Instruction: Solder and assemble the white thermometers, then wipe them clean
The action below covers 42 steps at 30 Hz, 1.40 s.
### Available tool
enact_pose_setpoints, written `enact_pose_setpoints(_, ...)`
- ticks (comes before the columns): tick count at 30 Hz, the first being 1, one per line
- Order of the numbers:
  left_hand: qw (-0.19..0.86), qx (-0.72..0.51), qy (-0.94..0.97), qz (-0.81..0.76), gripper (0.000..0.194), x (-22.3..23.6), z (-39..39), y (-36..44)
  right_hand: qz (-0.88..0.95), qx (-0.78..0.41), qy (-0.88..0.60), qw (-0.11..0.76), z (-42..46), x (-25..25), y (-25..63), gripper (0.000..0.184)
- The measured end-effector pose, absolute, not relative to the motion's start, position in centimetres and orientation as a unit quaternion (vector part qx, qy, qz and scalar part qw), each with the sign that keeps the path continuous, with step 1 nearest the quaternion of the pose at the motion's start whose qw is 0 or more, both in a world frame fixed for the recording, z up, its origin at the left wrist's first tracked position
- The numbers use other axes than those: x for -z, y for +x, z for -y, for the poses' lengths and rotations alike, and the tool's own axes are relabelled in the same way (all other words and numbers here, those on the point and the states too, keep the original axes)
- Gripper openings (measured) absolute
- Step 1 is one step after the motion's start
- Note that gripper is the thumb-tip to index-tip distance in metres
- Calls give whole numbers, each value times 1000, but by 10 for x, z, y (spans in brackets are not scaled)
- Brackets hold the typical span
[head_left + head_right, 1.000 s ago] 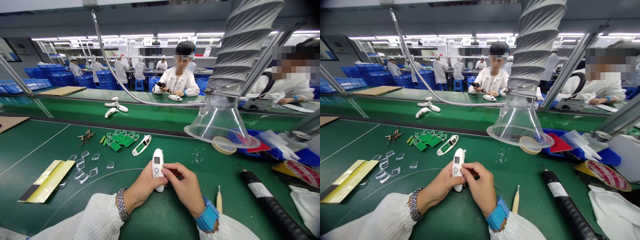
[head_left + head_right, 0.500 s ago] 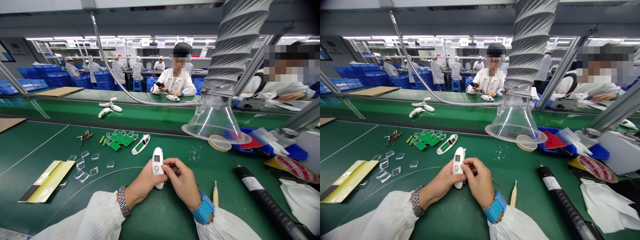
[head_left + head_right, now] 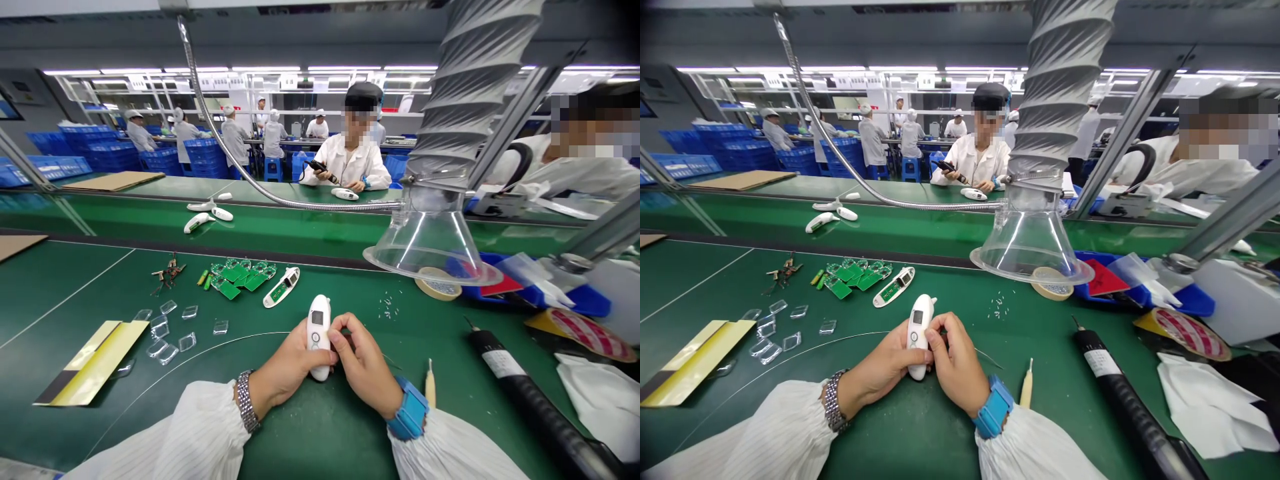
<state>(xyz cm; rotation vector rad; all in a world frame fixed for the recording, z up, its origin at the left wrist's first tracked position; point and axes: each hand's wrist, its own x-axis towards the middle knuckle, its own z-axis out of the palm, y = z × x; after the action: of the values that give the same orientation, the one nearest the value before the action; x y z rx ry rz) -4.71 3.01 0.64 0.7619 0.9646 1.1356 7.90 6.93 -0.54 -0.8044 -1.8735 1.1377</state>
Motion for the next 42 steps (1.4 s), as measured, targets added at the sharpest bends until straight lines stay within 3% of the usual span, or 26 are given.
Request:
enact_pose_setpoints(5,665,-512,329,-433,38,-5,-31,-48,759,-436,-302,377,-70,4,81,18)
enact_pose_setpoints(14,668,-507,320,-441,37,-5,-32,-52,692,-572,-288,334,-76,-7,85,28)
enact_pose_setpoints(23,667,-516,319,-431,41,-4,-35,-54,556,-684,-304,361,-81,-9,86,31)
enact_pose_setpoints(42,651,-499,351,-452,40,-2,-33,-55,483,-697,-354,394,-85,-12,89,32)
